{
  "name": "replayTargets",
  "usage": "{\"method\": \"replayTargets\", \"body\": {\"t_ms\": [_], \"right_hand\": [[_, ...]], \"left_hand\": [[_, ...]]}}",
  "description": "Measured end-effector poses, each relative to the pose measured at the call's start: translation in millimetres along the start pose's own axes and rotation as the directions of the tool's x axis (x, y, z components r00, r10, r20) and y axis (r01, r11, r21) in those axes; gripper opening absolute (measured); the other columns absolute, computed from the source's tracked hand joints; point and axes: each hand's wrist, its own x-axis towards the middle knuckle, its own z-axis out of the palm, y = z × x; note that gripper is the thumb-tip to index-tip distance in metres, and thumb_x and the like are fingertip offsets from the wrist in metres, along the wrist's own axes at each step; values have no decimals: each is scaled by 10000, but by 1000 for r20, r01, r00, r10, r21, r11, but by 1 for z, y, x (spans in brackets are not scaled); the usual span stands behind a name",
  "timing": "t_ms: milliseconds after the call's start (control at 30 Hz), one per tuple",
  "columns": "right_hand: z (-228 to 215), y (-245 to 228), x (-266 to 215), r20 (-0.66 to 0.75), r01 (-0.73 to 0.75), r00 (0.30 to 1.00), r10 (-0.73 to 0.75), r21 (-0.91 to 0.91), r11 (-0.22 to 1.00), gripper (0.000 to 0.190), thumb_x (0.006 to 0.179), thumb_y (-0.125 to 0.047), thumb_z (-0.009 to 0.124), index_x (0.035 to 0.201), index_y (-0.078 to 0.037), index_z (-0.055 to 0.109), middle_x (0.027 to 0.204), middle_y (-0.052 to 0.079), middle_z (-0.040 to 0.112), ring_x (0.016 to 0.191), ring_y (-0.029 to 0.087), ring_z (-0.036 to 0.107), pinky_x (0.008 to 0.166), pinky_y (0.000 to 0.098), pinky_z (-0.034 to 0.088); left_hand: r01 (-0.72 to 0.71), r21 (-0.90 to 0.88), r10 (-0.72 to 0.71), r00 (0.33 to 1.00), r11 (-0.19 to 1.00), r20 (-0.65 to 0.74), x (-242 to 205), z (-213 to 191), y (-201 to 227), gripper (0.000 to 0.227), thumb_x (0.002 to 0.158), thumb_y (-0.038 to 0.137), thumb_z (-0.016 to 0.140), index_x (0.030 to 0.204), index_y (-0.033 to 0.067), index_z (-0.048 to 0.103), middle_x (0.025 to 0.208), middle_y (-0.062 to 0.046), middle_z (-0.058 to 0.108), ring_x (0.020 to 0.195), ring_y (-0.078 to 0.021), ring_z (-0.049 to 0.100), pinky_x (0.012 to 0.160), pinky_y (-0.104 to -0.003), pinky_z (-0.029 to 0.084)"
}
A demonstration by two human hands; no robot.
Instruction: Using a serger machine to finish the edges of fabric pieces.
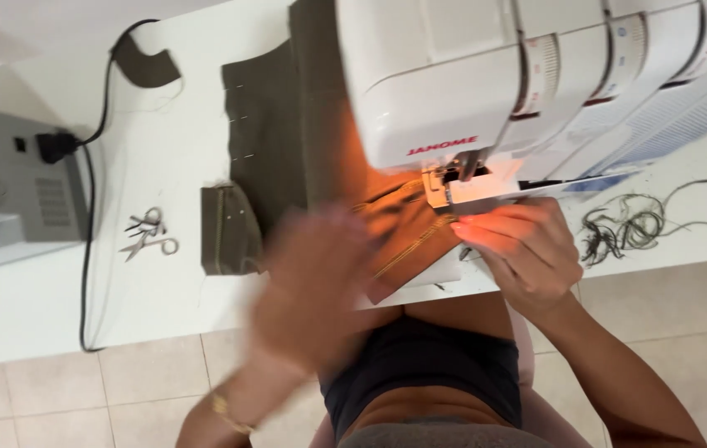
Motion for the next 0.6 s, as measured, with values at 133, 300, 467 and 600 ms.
{"method": "replayTargets", "body": {"t_ms": [133,300,467,600], "right_hand": [[-2,5,-1,-8,-28,1000,28,-7,1000,68,1029,18,741,1016,17,808,1045,126,796,875,280,694,805,406,533],[-5,14,4,-27,-16,1000,16,-26,1000,77,1014,11,760,1041,-26,822,1049,89,794,846,254,685,753,373,492],[-8,22,11,18,68,998,-67,-99,993,60,1010,-2,764,1022,-30,815,1078,75,776,872,238,702,745,399,533],[-5,30,9,30,141,990,-138,-126,982,97,964,43,811,1007,-40,787,1050,63,755,821,239,715,691,431,570]], "left_hand": [[-164,-38,137,913,986,-384,39,-28,50,293,1178,151,645,1365,-61,726,1469,-238,655,1383,-377,663,1222,-511,568],[-108,-13,98,940,994,-326,59,-21,46,325,1181,129,518,1336,-110,674,1410,-264,675,1360,-401,663,1205,-527,558],[-152,-5,143,939,988,-314,69,-25,31,241,1145,-3,500,1242,-84,705,1406,-254,673,1344,-361,677,1227,-469,545],[-169,64,180,932,984,-316,74,-20,25,212,1142,-10,486,1179,-30,693,1413,-220,669,1316,-320,690,1197,-450,582]]}}
